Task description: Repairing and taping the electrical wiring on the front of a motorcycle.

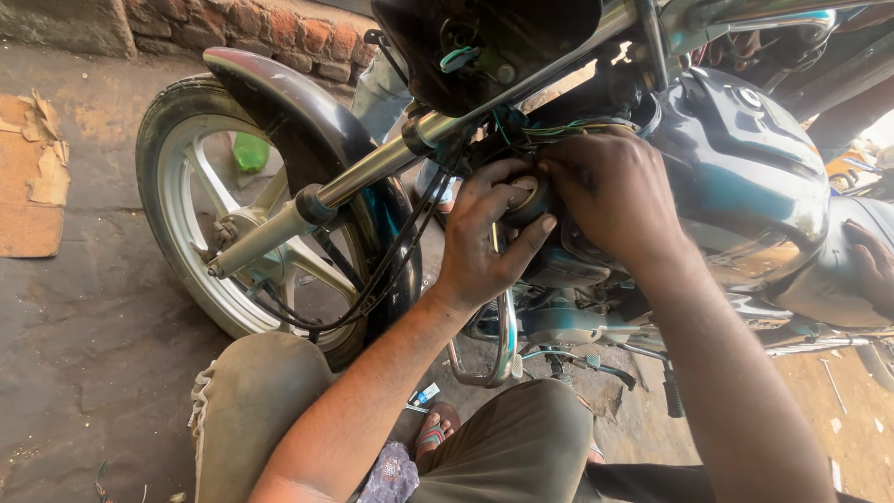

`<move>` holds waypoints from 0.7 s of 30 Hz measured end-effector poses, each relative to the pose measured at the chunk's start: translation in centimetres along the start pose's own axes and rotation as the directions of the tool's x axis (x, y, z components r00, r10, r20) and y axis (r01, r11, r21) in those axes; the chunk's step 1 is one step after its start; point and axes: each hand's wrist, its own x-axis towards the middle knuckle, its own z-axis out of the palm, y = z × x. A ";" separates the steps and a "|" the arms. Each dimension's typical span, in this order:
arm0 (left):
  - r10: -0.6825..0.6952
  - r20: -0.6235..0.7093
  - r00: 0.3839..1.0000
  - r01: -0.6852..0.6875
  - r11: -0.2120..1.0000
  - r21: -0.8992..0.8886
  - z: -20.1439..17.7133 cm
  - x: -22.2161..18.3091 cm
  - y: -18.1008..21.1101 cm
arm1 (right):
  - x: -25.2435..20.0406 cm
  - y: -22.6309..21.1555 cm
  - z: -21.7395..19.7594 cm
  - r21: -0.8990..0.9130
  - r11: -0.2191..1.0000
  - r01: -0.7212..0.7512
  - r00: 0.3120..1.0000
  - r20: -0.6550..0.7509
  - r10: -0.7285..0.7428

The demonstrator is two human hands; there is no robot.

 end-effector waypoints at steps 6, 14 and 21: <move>-0.092 0.053 0.994 0.089 0.994 0.059 -0.5 1.6 2.1 | -3.1 -1.0 0.0 -0.016 0.975 0.223 0.949 -0.223 -0.221; -0.019 0.116 0.993 -0.004 0.979 0.203 -0.4 3.9 3.2 | -4.7 2.5 2.4 -0.438 0.822 0.365 0.773 -0.351 -0.529; -0.141 0.217 0.966 0.024 0.884 0.468 -0.5 5.4 3.1 | -4.8 4.1 3.9 -0.511 0.728 0.458 0.669 -0.341 -0.660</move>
